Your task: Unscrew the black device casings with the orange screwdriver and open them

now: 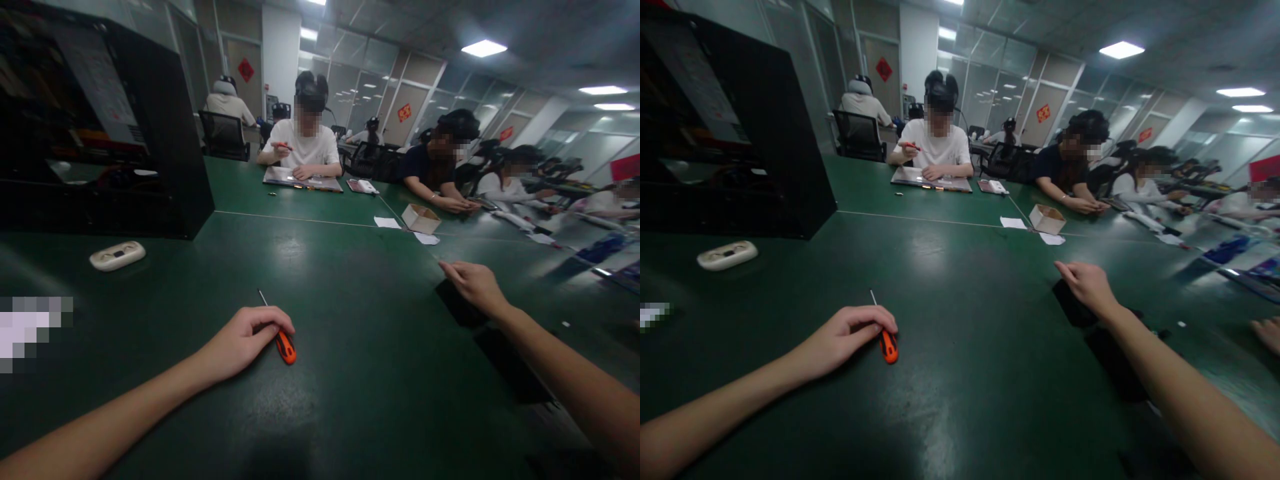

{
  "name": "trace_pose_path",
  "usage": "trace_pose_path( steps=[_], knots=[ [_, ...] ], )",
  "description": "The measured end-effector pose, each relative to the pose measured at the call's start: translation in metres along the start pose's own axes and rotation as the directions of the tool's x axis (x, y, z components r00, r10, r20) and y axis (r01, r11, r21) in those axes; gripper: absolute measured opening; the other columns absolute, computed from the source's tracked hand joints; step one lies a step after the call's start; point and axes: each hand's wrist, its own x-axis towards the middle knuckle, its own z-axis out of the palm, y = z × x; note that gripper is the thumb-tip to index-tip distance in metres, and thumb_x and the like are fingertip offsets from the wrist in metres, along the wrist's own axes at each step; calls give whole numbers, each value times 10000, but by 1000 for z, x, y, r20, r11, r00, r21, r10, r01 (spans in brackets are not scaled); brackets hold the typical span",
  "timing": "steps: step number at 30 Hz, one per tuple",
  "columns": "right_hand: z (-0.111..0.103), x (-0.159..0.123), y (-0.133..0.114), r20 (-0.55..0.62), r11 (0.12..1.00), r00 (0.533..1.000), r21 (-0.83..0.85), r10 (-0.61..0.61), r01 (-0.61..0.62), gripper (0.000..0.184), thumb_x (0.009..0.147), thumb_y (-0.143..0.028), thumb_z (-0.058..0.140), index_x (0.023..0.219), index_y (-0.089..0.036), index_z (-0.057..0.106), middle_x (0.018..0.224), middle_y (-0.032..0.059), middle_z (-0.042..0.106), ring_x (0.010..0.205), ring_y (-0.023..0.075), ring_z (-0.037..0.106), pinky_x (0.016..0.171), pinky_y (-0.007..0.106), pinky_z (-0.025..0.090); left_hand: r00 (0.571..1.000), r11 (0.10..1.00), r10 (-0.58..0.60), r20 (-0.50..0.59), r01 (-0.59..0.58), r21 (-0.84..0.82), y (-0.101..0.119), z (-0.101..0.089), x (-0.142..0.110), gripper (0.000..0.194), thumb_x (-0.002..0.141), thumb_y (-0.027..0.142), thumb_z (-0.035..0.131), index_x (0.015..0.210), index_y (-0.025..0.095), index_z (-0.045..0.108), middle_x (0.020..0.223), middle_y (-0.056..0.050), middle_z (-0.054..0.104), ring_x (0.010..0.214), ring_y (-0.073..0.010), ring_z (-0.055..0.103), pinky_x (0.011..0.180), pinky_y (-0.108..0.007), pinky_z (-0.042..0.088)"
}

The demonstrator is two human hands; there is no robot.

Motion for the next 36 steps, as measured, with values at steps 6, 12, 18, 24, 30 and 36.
trace_pose_path(
  steps=[6, 12, 18, 24, 30, 36],
  knots=[
    [4, -1, 6, -56, 992, 995, -91, -87, 82, 610, 999, -580, 238, 627, -199, 535, 727, 121, 648, 655, 191, 515, 656, 312, 307, 1000, 1000, 1, -4, -1, 27, 0, -1, 0, 264, 944, 174, 469, 945, 167, 734, 991, -69, 730, 957, -207, 688, 904, -327, 497],
    [4, 5, 3, -47, 983, 989, -126, -142, 136, 529, 969, -502, 335, 613, -193, 576, 736, 122, 644, 676, 209, 555, 687, 335, 360, 997, 990, 71, 16, -73, 125, 5, 2, -1, 255, 933, 158, 470, 969, 181, 721, 1038, -68, 722, 991, -212, 682, 918, -342, 517],
    [-30, -46, 4, -174, 991, 979, -108, -103, 85, 428, 966, -471, 370, 1055, -147, 634, 1251, 228, 601, 1080, 317, 600, 908, 399, 441, 977, 887, 211, -3, -190, 421, 6, 1, -7, 429, 780, 15, 441, 1061, 218, 693, 1258, -72, 642, 1194, -253, 591, 1057, -428, 443],
    [-45, -171, 15, -145, 982, 976, 126, 161, -143, 367, 848, -597, 554, 1031, -282, 508, 1130, 226, 649, 1035, 394, 666, 882, 492, 503, 980, 725, 199, 7, -153, 672, -10, -10, -5, 268, 903, 170, 519, 1091, 261, 687, 1245, -76, 644, 1217, -318, 550, 1015, -566, 384],
    [-68, -207, -6, 87, 939, 962, 210, 259, -272, 180, 877, -497, 581, 846, -336, 504, 733, 132, 688, 629, 329, 668, 655, 460, 472, 962, 731, 269, 48, -237, 640, -7, -7, -6, 222, 1000, 259, 498, 1148, 244, 662, 1102, -51, 703, 1028, -237, 644, 960, -437, 423],
    [-81, -191, -78, 78, 949, 997, 315, -7, -18, 245, 859, -500, 602, 909, -260, 593, 857, 107, 717, 704, 266, 681, 667, 393, 480, 948, 835, 306, -84, -225, 503, -2, -2, -10, 277, 1024, 287, 478, 1239, 237, 645, 1052, -35, 697, 906, -186, 652, 811, -290, 486]
  ],
)
